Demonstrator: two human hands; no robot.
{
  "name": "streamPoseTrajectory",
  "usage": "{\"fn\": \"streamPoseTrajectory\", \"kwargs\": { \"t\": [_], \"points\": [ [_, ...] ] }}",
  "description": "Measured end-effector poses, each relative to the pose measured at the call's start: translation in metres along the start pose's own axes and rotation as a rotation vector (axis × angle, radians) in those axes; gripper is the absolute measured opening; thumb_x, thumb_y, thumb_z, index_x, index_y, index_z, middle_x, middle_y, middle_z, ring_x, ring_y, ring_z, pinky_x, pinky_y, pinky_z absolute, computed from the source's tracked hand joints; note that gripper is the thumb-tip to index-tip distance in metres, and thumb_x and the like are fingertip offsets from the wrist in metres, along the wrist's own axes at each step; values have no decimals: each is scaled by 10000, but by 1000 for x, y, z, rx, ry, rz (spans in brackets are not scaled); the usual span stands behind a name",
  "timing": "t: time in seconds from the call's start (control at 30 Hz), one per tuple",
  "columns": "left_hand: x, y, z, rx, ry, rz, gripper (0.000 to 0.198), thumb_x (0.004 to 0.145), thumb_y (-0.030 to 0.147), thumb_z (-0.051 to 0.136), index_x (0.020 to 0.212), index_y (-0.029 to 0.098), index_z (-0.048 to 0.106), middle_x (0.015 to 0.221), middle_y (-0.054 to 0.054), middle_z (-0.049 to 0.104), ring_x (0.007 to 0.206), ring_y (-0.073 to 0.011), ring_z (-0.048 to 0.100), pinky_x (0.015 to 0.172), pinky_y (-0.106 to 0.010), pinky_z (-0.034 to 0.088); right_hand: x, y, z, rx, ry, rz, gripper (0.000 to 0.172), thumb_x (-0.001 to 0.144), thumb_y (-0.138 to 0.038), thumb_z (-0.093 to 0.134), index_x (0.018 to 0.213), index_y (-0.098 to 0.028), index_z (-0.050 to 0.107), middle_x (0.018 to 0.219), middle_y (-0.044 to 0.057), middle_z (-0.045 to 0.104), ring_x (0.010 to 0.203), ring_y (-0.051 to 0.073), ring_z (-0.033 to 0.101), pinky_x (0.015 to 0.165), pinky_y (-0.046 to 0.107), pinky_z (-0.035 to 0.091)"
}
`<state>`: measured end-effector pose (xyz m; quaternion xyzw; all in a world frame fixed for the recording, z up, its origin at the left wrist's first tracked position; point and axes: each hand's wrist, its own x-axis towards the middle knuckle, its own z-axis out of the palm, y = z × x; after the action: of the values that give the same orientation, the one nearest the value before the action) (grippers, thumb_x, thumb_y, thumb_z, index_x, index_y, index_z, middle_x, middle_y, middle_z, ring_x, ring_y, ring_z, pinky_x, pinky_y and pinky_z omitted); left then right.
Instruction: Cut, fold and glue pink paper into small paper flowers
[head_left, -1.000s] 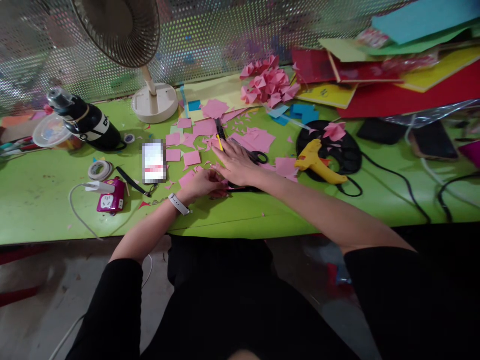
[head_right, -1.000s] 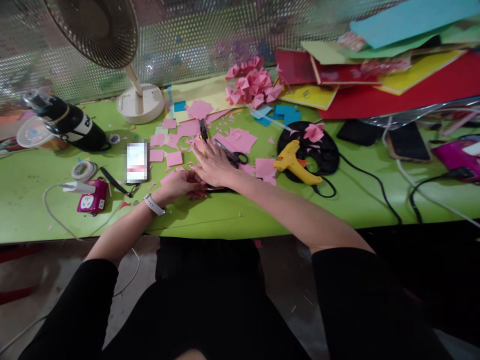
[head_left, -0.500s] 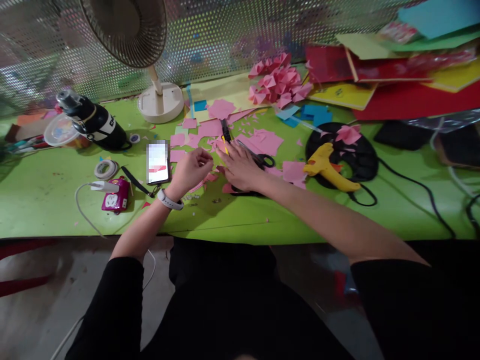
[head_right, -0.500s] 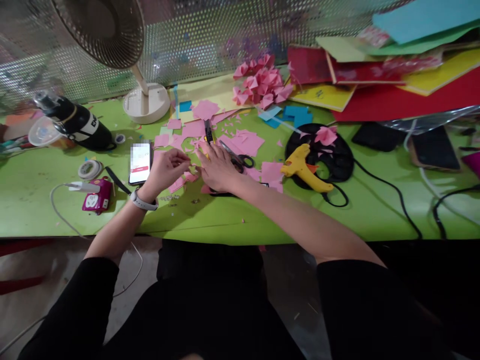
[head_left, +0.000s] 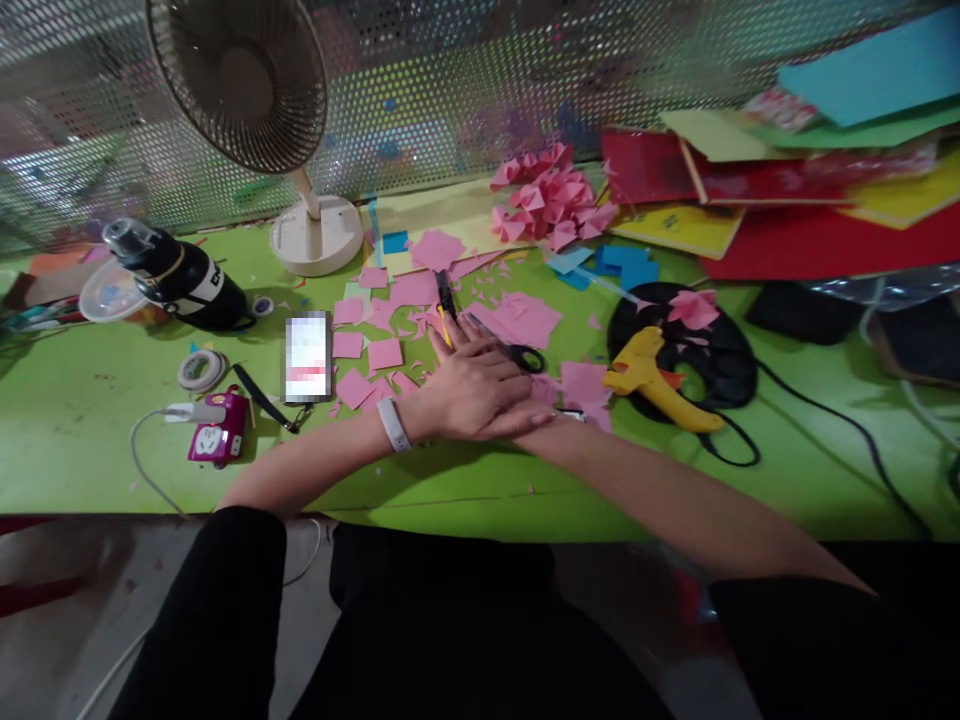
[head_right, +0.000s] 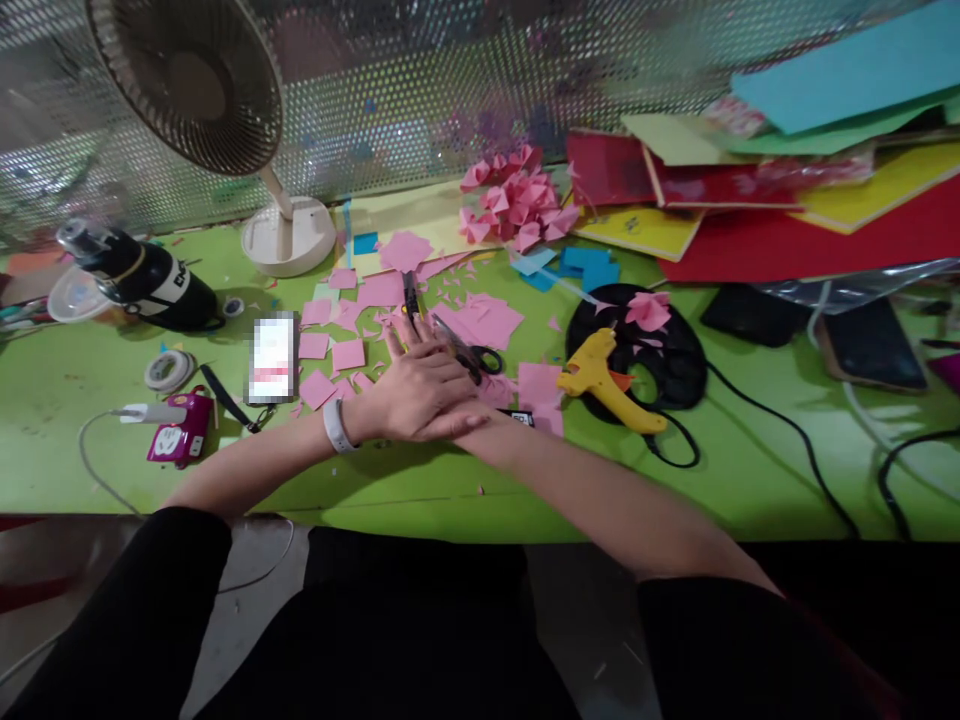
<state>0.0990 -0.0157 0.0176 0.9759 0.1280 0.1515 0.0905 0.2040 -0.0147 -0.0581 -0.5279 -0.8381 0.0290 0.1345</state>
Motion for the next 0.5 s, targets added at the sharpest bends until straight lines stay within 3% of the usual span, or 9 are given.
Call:
{"fn": "streamPoseTrajectory", "kwargs": {
  "t": [0.2,0.4,0.5],
  "points": [
    [-1,0,1,-12,-15,-54,606,1031,567,277,928,147,702,973,-134,732,930,-255,635,958,-432,437,-6,-5,21,-50,182,49,648,1043,-186,360,1651,-320,183,1656,67,369,1550,292,277,1234,546,253],
    [-2,1,5,-44,-29,-102,573,1025,555,310,928,150,703,970,-118,732,920,-247,638,951,-413,447,-6,-8,27,-91,193,88,561,1048,-209,374,1607,-250,354,1646,106,376,1539,288,304,1251,529,247],
    [-3,1,8,-46,-28,-131,551,1018,556,338,938,154,707,977,-123,731,958,-260,643,978,-435,451,-3,-12,17,174,228,101,556,1019,-205,406,1573,-246,427,1632,88,406,1543,312,284,1256,583,206]
  ]
}}
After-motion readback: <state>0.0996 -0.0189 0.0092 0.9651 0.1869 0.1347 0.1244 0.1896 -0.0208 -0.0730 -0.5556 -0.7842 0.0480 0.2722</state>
